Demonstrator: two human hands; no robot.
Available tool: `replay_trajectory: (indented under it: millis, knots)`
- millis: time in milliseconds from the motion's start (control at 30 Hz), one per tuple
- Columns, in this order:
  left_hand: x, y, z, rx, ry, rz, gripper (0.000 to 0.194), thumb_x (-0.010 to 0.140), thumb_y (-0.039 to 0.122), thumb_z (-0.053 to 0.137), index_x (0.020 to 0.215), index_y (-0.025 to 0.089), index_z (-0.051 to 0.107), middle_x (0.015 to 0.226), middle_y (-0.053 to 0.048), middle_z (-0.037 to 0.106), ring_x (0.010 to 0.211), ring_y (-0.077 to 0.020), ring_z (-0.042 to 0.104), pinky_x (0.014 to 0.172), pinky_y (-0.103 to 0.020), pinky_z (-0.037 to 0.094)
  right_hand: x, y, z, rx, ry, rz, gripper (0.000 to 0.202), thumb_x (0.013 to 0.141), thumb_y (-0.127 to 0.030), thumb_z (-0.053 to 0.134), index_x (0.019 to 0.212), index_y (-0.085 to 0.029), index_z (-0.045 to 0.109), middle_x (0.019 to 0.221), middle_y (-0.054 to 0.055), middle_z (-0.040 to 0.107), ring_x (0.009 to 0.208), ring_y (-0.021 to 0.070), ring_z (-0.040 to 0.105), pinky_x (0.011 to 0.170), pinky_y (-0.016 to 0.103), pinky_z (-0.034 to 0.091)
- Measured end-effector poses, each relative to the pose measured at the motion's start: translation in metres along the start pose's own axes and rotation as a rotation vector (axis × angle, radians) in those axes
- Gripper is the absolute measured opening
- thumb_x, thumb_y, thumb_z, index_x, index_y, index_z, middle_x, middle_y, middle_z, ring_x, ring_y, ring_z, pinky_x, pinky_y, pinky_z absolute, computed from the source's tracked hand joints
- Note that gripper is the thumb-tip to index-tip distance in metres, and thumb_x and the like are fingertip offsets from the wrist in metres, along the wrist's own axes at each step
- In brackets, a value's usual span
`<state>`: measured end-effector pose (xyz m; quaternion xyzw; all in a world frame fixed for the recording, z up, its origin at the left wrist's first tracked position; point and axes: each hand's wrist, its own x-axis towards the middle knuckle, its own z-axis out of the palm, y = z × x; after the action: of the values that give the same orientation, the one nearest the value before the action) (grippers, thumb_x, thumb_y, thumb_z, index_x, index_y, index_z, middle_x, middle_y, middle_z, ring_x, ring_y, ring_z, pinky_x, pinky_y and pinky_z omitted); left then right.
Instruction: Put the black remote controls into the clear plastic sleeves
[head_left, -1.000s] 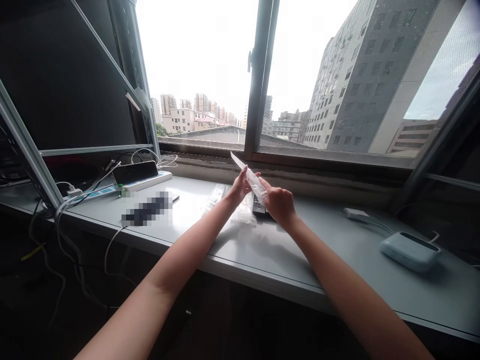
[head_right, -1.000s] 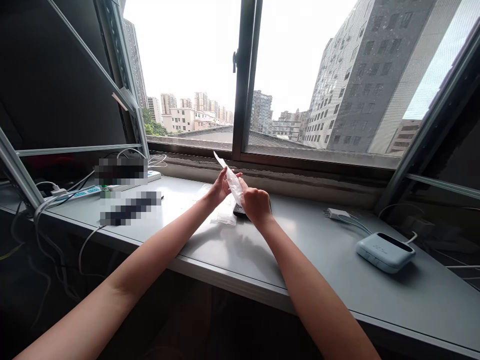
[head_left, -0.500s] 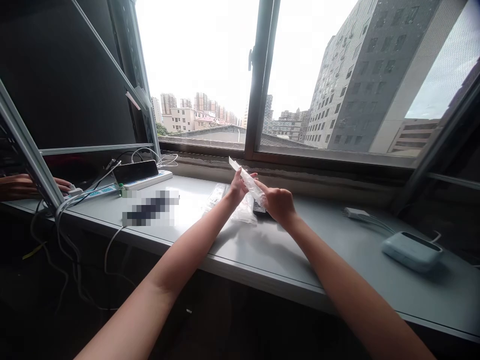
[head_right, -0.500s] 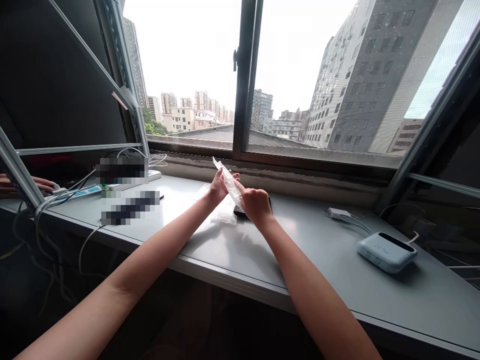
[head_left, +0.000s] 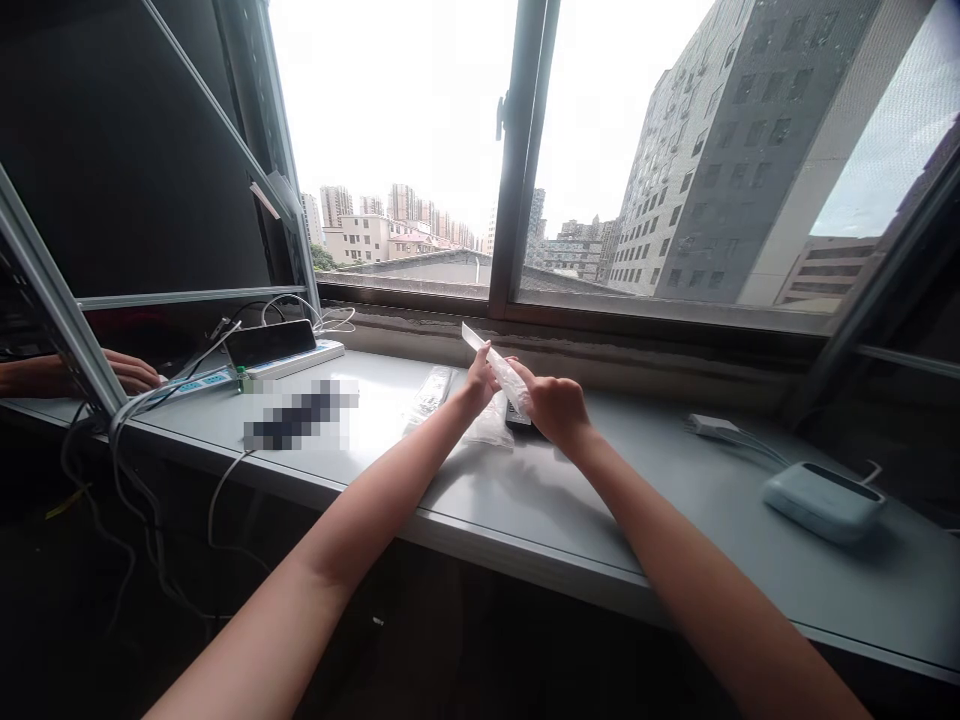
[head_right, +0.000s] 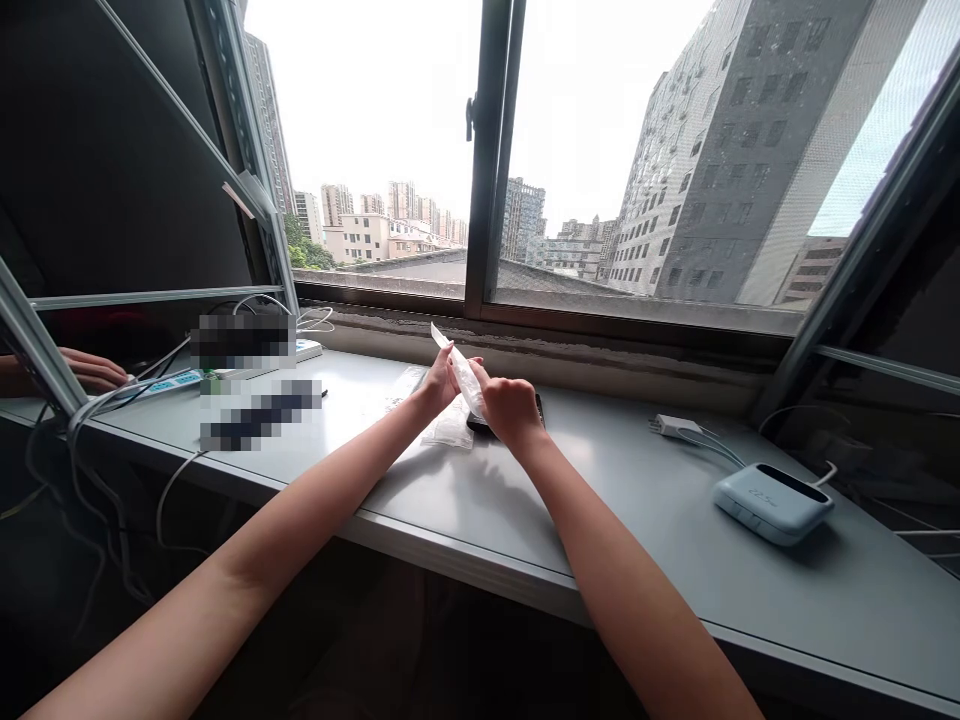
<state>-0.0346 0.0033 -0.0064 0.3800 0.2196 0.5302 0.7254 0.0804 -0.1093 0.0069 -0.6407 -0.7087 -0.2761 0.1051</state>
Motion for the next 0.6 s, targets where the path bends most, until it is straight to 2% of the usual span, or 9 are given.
replay_trajectory:
  millis: [200, 300, 367, 467, 533, 600]
  knots:
    - [0.014, -0.002, -0.014, -0.039, 0.074, -0.014, 0.053, 0.097, 0.052, 0.046, 0.112, 0.006, 0.066, 0.074, -0.011, 0.071, 0.07, -0.0229, 0.069, 0.069, -0.029, 0.053, 0.0, 0.0, -0.001, -0.028, -0.061, -0.087, 0.068, 0.101, -0.028, 0.042, 0.162, -0.017, 0.013, 0.088, 0.01, 0.076, 0.078, 0.0209, 0.071, 0.064, 0.027, 0.038]
    - [0.018, 0.005, -0.028, -0.06, 0.178, -0.035, 0.056, 0.099, 0.055, 0.039, 0.114, 0.006, 0.064, 0.072, -0.01, 0.069, 0.065, -0.0215, 0.067, 0.068, -0.03, 0.053, 0.001, 0.003, 0.001, -0.042, -0.078, -0.151, 0.064, 0.103, -0.039, 0.041, 0.161, -0.021, 0.018, 0.09, 0.009, 0.076, 0.08, 0.022, 0.071, 0.065, 0.028, 0.037]
    - [0.019, 0.012, -0.038, -0.1, 0.267, 0.003, 0.057, 0.099, 0.056, 0.038, 0.118, 0.008, 0.061, 0.073, -0.008, 0.068, 0.062, -0.0189, 0.065, 0.067, -0.029, 0.053, 0.001, 0.006, 0.002, -0.02, -0.095, -0.159, 0.064, 0.103, -0.045, 0.041, 0.16, -0.023, 0.023, 0.091, 0.008, 0.076, 0.082, 0.0222, 0.071, 0.065, 0.028, 0.037]
    - [0.016, 0.023, -0.045, -0.19, 0.355, 0.14, 0.047, 0.1, 0.053, 0.041, 0.132, 0.019, 0.049, 0.079, -0.004, 0.068, 0.061, -0.0147, 0.063, 0.068, -0.026, 0.053, 0.002, 0.011, 0.004, 0.047, -0.112, -0.093, 0.058, 0.103, -0.04, 0.042, 0.158, -0.023, 0.03, 0.098, 0.008, 0.076, 0.092, 0.0216, 0.07, 0.068, 0.027, 0.039]
    - [0.014, 0.027, -0.045, -0.221, 0.365, 0.19, 0.045, 0.101, 0.051, 0.042, 0.138, 0.027, 0.041, 0.083, -0.001, 0.067, 0.062, -0.0133, 0.061, 0.07, -0.025, 0.053, 0.003, 0.014, 0.008, 0.083, -0.131, 0.019, 0.054, 0.102, -0.035, 0.042, 0.154, -0.021, 0.037, 0.111, 0.011, 0.073, 0.104, 0.0224, 0.067, 0.073, 0.028, 0.041]
    - [0.012, 0.029, -0.044, -0.231, 0.352, 0.197, 0.046, 0.1, 0.052, 0.043, 0.141, 0.031, 0.038, 0.085, 0.0, 0.067, 0.063, -0.0132, 0.061, 0.071, -0.026, 0.053, 0.004, 0.017, 0.013, 0.112, -0.208, 0.158, 0.052, 0.101, -0.034, 0.043, 0.151, -0.019, 0.041, 0.125, 0.015, 0.067, 0.111, 0.0245, 0.065, 0.077, 0.029, 0.043]
